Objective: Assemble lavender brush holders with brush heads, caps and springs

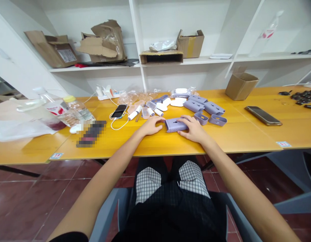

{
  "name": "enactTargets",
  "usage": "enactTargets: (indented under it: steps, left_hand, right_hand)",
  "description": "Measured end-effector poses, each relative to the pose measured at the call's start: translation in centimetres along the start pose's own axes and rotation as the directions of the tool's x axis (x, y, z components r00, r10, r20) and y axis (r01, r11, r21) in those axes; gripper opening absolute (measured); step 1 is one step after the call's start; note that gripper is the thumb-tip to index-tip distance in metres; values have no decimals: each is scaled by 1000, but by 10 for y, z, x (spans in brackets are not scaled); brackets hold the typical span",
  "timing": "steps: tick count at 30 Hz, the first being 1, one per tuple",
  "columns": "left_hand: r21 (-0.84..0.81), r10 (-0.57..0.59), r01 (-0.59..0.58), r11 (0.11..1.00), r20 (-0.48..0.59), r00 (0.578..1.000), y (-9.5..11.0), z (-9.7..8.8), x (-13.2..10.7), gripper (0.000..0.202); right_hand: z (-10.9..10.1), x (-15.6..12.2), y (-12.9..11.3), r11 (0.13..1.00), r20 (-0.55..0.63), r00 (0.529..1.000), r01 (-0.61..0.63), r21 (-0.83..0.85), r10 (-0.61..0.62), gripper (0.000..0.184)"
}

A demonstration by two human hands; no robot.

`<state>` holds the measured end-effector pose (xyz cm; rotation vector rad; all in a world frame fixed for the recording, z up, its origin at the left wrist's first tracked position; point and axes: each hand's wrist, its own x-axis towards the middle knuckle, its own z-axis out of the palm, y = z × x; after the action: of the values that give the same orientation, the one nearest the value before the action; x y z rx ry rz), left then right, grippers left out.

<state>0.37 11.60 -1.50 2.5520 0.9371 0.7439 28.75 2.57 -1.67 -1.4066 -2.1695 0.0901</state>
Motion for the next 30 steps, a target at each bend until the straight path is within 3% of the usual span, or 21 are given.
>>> enactTargets:
  steps: [4, 10, 14, 22, 30]
  left_hand:
    - [50, -31, 33, 998, -36, 999, -4, -1, -1, 33]
    - [182, -11, 36, 983, -137, 990, 0, 5, -4, 38]
    - [245, -61, 87, 966, -111, 992, -2, 8, -5, 54]
    - [245, -121, 121, 962, -15, 993, -6, 7, -2, 64]
    - [295, -49, 67, 953, -66, 997, -3, 6, -2, 47]
  right_hand:
    - [2, -14, 6, 994, -30, 995, -101, -52, 100, 59]
    - [12, -32, 5, 975, -94, 974, -214, -61, 208, 81]
    - [12, -32, 2, 972, -72, 974, -221, -77, 216, 81]
    - [6, -29, -1, 977, -35, 978, -205, -54, 204, 86]
    - [1, -32, -5, 980, -16, 981, -195, -39, 194, 79]
